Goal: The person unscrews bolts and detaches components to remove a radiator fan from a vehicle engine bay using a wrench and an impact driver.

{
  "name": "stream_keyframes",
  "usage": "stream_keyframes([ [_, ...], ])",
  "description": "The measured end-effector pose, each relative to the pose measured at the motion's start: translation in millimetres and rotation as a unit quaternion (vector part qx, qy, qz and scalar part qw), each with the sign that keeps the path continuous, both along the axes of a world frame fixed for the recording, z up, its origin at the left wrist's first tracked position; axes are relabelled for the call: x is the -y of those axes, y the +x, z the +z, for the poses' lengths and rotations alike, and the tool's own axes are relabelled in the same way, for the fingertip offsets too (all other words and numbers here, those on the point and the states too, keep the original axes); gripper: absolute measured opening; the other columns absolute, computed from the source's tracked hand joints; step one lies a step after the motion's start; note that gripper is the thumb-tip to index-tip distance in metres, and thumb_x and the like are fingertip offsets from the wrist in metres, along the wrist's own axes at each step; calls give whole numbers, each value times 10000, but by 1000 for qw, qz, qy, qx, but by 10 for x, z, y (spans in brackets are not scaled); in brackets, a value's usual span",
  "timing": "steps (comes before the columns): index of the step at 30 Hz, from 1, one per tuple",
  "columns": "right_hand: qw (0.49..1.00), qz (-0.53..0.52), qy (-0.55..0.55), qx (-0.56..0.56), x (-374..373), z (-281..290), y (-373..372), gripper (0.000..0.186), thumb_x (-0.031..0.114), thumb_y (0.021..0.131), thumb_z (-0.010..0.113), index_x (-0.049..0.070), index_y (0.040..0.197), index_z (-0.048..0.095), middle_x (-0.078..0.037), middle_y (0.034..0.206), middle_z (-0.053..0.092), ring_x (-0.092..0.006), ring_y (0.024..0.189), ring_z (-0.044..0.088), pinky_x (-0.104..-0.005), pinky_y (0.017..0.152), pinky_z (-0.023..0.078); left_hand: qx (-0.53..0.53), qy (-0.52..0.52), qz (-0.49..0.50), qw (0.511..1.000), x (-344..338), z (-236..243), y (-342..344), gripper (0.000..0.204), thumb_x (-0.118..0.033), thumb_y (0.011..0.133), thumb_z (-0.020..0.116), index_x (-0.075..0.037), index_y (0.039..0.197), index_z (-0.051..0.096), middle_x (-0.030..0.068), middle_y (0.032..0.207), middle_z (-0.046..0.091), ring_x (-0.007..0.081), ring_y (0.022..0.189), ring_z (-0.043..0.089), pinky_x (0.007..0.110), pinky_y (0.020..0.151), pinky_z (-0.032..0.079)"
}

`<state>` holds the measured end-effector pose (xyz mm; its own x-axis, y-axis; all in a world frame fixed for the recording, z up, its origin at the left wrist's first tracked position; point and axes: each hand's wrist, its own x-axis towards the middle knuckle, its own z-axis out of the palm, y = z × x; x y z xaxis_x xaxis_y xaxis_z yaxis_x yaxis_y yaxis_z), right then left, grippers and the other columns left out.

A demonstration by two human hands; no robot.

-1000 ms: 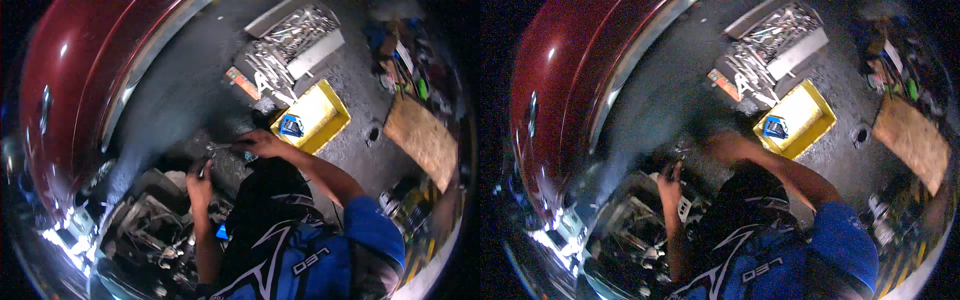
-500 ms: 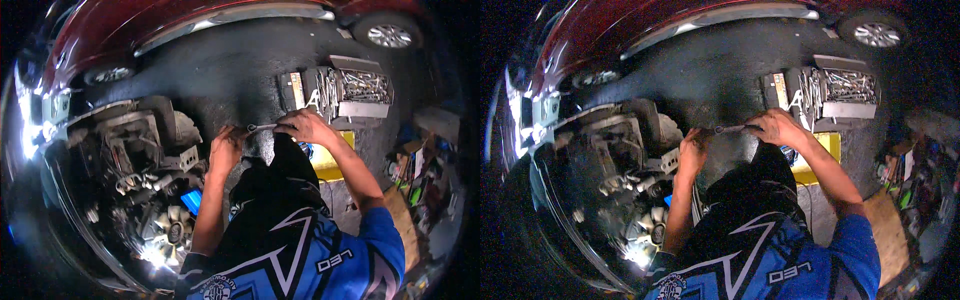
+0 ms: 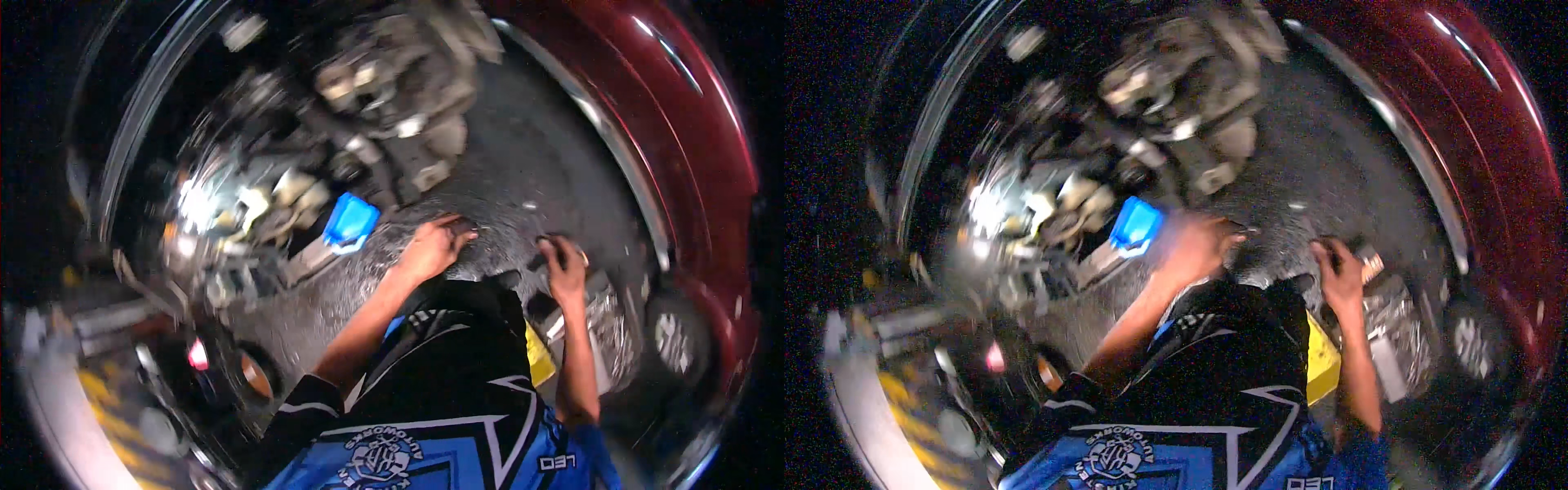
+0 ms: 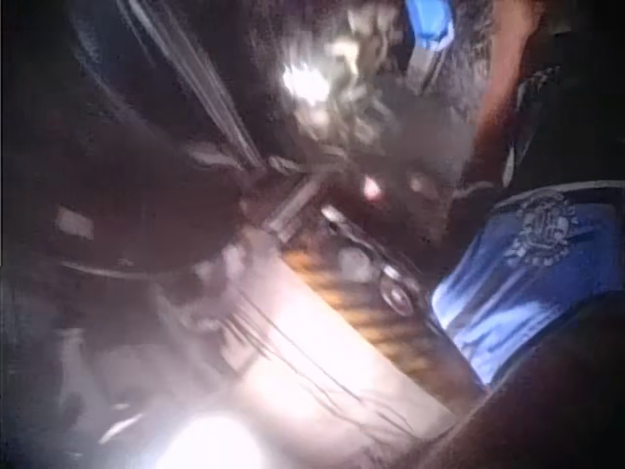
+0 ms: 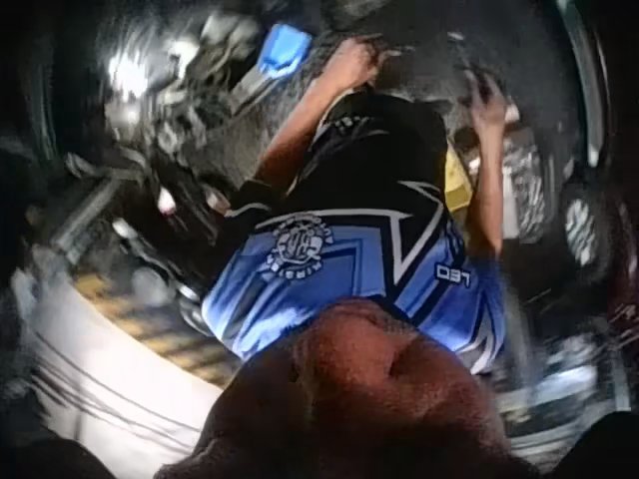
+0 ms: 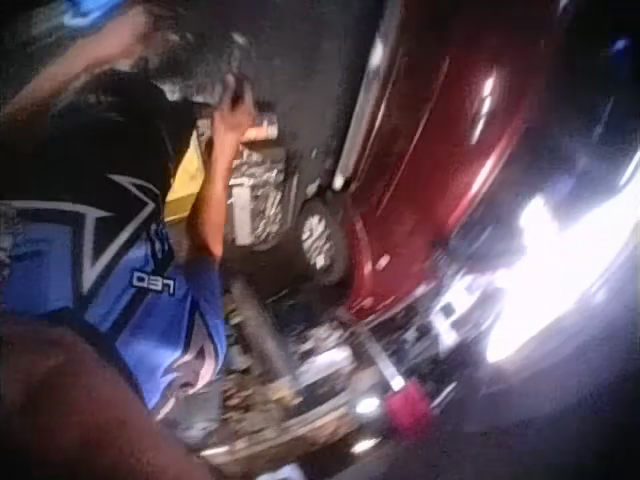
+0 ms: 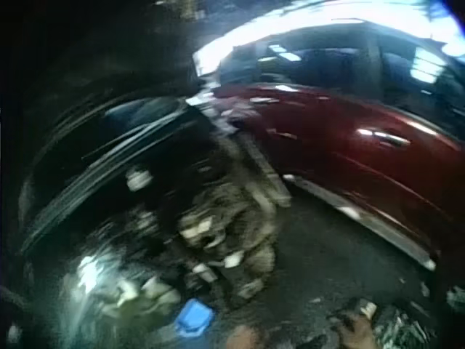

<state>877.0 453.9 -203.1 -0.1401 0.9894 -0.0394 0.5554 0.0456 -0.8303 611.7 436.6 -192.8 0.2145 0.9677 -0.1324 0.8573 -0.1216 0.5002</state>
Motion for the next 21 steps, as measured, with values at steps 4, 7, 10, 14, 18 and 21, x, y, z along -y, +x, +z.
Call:
stream_keyframes([
  [4,987,60,-131,-69,168,-344,-820,287,269,845,661,27,1000,655,-24,811,635,-98,748,541,-259,687,448,58,6,73,996,656,126,-795,205,-153,855,564,-53,999,670,152,1034,614,312,1079,526,364,936,424],
  [7,959,232,-160,-44,400,-148,-1648,267,232,853,652,26,1022,657,-16,810,637,-74,751,556,-242,669,458,103,62,161,980,1244,-81,-1109,203,-143,849,568,-50,1003,662,140,1013,594,318,1040,530,384,911,431],
  [10,930,309,-192,-56,406,-57,-2042,246,240,888,603,31,1011,643,-41,816,648,-97,753,574,-253,714,454,131,100,186,969,1370,-70,-1186,201,-149,849,572,-27,991,649,146,991,585,326,990,546,401,862,447],
  [14,893,391,-205,-85,294,-47,-2426,234,234,906,571,33,1008,632,-57,873,665,-117,820,593,-264,772,455,175,140,259,940,1572,-173,-1297,176,-126,860,567,-20,977,643,135,942,590,326,893,574,384,771,475],
  [18,842,450,-243,-170,216,-217,-2869,190,171,891,593,3,976,626,-42,918,660,-124,883,589,-273,816,453,124,170,355,911,1694,-158,-1376,171,-99,859,571,-31,998,645,137,914,588,327,850,585,393,738,477],
  [21,834,445,-268,-186,393,-187,-3167,170,141,882,605,11,988,623,-45,944,655,-111,897,580,-264,822,450,124,129,414,892,1819,-153,-1523,175,-72,848,582,-36,1007,645,138,896,585,329,819,593,393,710,482],
])
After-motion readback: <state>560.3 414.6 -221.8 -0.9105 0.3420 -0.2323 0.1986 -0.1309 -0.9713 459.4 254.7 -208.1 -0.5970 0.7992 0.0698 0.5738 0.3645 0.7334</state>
